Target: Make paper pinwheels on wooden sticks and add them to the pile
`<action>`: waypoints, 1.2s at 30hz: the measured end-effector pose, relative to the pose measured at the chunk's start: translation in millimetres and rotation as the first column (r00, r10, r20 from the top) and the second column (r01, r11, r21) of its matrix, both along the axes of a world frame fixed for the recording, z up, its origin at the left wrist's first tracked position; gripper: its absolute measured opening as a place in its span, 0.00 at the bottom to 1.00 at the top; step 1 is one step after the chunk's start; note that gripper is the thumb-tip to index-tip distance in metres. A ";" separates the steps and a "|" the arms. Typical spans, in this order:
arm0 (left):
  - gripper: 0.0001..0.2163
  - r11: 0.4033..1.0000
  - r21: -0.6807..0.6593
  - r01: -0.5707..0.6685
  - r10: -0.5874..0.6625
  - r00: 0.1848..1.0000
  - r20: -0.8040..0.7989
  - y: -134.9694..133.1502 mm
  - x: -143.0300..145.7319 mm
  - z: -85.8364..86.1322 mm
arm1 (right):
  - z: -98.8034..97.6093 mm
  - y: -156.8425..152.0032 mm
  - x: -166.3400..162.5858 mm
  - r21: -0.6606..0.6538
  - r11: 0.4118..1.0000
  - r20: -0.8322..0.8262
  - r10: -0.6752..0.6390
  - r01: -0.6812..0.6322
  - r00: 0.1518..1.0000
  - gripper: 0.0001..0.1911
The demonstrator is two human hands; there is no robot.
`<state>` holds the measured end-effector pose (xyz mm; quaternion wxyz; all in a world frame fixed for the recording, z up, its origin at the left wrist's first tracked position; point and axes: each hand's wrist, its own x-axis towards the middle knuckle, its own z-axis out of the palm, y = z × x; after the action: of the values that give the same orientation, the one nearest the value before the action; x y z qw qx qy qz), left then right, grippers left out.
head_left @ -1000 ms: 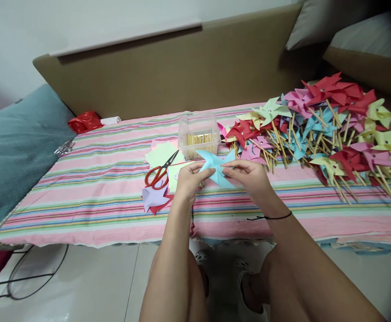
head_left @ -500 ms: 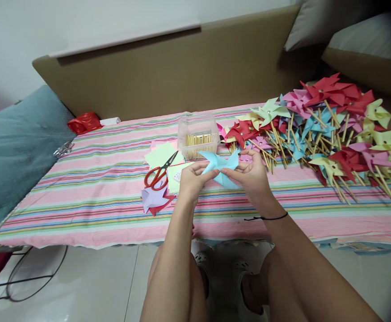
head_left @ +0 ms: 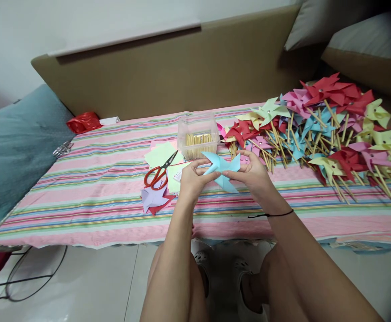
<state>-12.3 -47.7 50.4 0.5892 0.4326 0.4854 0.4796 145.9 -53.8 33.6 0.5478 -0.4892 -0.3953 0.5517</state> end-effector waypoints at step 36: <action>0.31 1.000 -0.021 -0.005 0.002 0.995 -0.102 1.5 -0.8 -3.7 | 2.8 0.1 -1.3 -0.091 0.992 0.041 0.092 -0.088 0.995 0.40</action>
<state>-13.0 -46.2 46.7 0.5674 0.4494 0.5206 0.4528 144.6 -53.7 36.4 0.4910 -0.5071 -0.4042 0.5817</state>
